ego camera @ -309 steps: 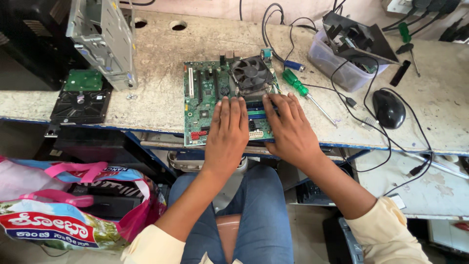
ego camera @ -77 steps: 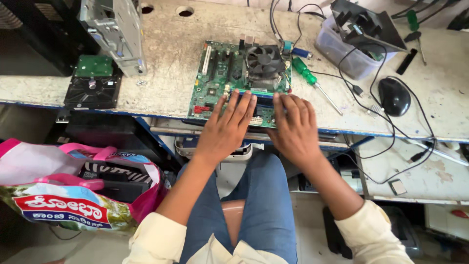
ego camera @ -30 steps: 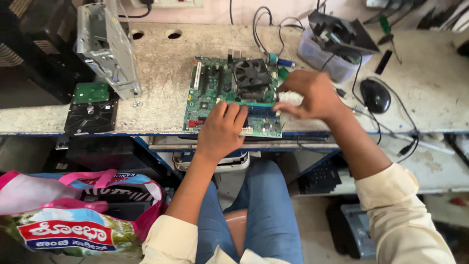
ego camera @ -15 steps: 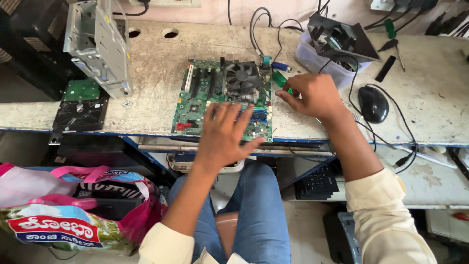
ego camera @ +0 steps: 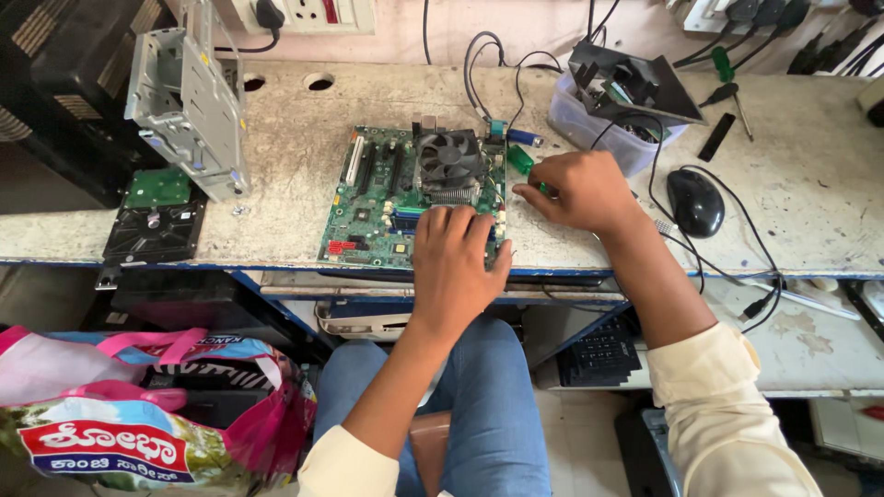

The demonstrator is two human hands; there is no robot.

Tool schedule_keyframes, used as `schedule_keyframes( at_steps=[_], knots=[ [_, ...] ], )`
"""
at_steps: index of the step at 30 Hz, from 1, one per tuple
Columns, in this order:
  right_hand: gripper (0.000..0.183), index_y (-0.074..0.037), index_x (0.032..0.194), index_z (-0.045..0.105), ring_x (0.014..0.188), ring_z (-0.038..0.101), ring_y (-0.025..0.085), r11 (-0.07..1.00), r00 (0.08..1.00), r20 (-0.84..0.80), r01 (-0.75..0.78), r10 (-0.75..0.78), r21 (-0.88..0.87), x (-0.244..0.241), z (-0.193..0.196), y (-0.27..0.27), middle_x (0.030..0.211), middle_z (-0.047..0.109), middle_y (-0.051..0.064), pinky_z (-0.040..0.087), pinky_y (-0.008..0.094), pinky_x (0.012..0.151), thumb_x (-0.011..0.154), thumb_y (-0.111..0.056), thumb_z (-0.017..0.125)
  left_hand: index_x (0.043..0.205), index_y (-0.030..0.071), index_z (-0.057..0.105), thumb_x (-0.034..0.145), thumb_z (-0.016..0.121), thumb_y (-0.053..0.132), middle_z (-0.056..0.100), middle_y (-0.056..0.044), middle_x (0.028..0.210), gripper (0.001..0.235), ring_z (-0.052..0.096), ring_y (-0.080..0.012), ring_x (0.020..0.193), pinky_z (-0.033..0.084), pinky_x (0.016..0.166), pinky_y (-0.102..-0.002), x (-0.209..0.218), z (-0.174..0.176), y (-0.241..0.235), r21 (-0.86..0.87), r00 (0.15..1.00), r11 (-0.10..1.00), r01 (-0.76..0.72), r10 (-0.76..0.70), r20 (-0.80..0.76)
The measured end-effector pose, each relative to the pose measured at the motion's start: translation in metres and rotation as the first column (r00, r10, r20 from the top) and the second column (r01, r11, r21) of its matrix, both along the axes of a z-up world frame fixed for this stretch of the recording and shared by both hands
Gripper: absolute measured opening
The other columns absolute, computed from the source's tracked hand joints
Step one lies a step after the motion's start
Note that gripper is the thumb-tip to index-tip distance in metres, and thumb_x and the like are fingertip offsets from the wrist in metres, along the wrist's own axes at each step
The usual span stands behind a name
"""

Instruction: The person works on a desktop motherboard placed on a workbench, using a green screwdriver to tighten screws around the CPU cooler and inspecting various slots and connectors. The person repeatedly adjusts the motherboard's position and checks components with both hands.

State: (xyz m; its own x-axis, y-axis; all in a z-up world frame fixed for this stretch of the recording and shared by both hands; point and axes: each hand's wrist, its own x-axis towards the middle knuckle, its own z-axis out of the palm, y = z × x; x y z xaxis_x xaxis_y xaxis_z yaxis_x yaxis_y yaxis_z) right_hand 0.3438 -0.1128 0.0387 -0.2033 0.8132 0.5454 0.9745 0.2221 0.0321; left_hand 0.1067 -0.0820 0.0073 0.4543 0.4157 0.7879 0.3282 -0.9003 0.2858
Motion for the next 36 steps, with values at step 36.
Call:
schedule_keyframes(
  at_steps=[36],
  knots=[
    [0.022,-0.013,0.084,0.071,0.068,0.068,0.032,0.984,0.986,0.018,0.165,-0.164,-0.064,0.005,-0.003,-0.001,0.073,0.069,0.008,0.051,0.045,0.059,0.081,-0.033,0.079,0.092,0.004,0.066,0.076,0.073,0.01,0.062,-0.014,0.104,0.018,0.063,-0.0339,0.104,0.053,0.09,-0.044,-0.077,0.002,0.036,-0.186,0.997,0.982,0.031,-0.018,0.071]
  ],
)
